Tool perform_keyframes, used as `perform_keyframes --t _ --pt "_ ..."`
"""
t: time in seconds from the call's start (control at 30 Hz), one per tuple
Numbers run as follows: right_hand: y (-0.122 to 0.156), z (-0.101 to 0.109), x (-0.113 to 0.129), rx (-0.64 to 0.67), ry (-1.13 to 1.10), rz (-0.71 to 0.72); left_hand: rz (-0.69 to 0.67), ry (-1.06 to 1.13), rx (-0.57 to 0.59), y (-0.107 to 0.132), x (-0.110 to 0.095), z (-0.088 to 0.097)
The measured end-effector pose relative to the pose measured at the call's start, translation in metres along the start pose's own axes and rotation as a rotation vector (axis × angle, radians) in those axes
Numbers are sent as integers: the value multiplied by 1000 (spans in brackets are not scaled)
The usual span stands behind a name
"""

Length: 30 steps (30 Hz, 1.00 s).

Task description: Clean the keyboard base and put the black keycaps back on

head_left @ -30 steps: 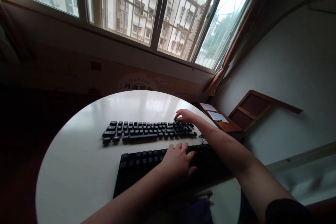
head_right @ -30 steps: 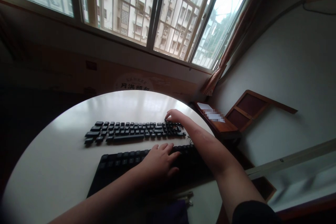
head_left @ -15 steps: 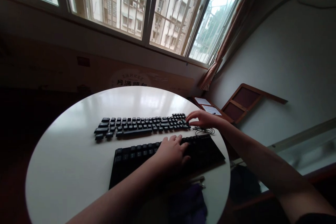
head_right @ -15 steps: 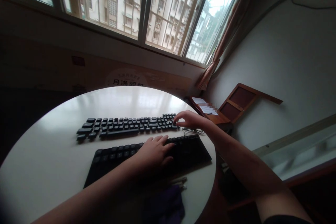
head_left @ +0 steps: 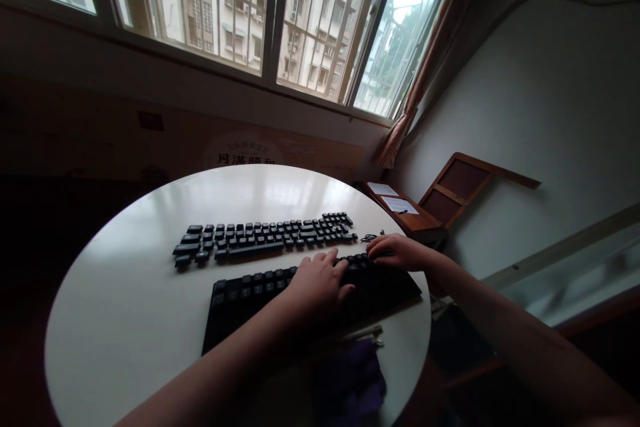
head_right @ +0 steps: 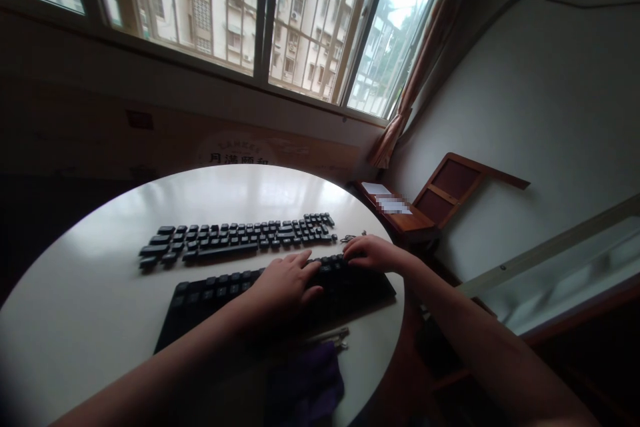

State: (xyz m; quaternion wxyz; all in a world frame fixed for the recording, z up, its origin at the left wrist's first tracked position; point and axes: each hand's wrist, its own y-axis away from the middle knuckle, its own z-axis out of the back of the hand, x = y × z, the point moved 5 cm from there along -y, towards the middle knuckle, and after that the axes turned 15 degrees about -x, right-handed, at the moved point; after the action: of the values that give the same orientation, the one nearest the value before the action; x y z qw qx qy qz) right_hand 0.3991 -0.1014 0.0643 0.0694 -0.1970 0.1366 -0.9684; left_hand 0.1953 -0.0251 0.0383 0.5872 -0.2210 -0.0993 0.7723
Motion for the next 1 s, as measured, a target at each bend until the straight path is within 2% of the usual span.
perform_keyframes --t 0.5,0.83,0.93,1.0 --pt "8 -10 -2 -40 222 -12 27 3 42 0 2 -3" --pt "10 -22 20 -120 385 7 27 1 51 -2 -1 1" --pt "17 -24 24 -181 402 29 30 -13 53 -1 -1 1" --pt "25 -22 25 -282 368 34 32 -18 44 -1 1 0"
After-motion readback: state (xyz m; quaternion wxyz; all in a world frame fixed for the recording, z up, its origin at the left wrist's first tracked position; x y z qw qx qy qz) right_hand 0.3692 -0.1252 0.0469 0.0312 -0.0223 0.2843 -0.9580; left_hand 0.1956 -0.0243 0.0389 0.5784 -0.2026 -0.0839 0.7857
